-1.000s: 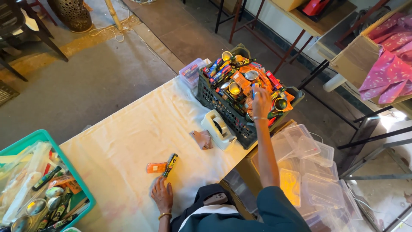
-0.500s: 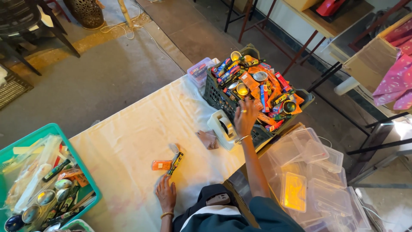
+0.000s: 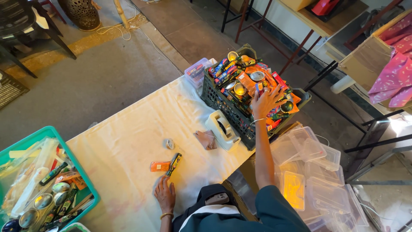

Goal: The person packs various small items, including a can, a tube, and a box, into a clear plastic container on a table. They then place the container aside and handle other items from a basket.

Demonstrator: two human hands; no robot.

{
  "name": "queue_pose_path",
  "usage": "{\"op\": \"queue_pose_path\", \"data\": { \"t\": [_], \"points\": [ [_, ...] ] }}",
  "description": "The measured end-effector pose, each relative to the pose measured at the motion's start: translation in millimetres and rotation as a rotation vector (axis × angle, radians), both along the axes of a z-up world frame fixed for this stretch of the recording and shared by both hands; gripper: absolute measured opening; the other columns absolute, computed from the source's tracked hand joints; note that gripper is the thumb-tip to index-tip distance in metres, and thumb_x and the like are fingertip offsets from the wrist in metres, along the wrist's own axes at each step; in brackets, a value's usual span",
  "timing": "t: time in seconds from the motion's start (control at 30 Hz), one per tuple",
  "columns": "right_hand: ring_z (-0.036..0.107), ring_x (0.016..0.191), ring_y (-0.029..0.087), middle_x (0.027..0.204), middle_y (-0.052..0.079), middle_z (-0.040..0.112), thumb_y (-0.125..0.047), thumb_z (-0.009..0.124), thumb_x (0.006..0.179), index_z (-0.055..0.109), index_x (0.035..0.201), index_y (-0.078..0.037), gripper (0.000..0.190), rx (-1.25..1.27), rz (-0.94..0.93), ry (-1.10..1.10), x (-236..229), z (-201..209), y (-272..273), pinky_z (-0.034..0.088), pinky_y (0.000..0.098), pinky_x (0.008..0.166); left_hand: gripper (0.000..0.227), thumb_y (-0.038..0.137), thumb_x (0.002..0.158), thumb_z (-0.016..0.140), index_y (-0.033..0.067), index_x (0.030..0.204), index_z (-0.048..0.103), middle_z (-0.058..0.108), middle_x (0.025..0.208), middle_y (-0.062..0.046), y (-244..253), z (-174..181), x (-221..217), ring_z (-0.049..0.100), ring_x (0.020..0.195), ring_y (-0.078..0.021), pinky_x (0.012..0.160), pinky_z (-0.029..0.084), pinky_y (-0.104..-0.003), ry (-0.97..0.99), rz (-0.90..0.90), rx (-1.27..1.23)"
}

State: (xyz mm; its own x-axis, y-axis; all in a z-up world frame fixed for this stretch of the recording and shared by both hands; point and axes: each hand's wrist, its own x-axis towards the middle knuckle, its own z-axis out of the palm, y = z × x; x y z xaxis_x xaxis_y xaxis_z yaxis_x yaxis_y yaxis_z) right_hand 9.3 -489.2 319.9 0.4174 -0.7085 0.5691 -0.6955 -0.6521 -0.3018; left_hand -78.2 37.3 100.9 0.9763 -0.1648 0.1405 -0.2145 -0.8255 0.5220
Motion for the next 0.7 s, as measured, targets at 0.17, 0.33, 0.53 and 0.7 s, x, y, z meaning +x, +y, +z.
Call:
{"op": "queue_pose_path", "data": {
  "t": [0.17, 0.33, 0.53, 0.7],
  "points": [
    [0.042, 0.142, 0.047, 0.152, 0.027, 0.046, -0.027, 0.068, 0.104, 0.059, 0.128, 0.000, 0.038, -0.210, 0.351, -0.315, -6, 46, 59, 0.030, 0.0654, 0.114, 0.040, 0.026, 0.092, 0.064, 0.0163, 0.130, 0.059, 0.054, 0.144, -0.001, 1, -3, -2, 0.047, 0.133, -0.0258, 0.114, 0.030, -0.047, -0.042, 0.012, -0.012],
    [0.071, 0.084, 0.034, 0.093, 0.015, 0.073, -0.023, 0.068, 0.098, 0.066, 0.106, -0.010, 0.015, 0.260, 0.677, -0.201, 6, -12, 164, 0.055, 0.0450, 0.074, 0.038, 0.026, 0.091, 0.065, 0.0168, 0.128, 0.060, 0.055, 0.143, -0.001, -3, -4, 1, 0.049, 0.131, -0.0254, 0.114, 0.030, -0.047, -0.040, 0.041, -0.035],
    [0.074, 0.078, 0.034, 0.090, 0.017, 0.074, -0.038, 0.072, 0.089, 0.065, 0.118, -0.009, 0.042, 0.662, 1.038, 0.314, 34, -176, 205, 0.056, 0.0459, 0.067, 0.038, 0.024, 0.090, 0.066, 0.0181, 0.127, 0.062, 0.055, 0.144, -0.001, 2, -13, 0, 0.050, 0.130, -0.0259, 0.112, 0.032, -0.047, -0.022, 0.040, -0.044],
    [0.074, 0.092, 0.032, 0.124, 0.010, 0.076, -0.038, 0.071, 0.097, 0.068, 0.100, -0.007, 0.031, 0.511, 0.918, 0.281, 35, -212, 197, 0.056, 0.0478, 0.079, 0.058, 0.023, 0.089, 0.069, 0.0111, 0.142, 0.050, 0.049, 0.151, -0.010, 1, -16, 5, 0.048, 0.133, -0.0324, 0.111, 0.036, -0.048, 0.090, 0.080, -0.133]
  ]
}}
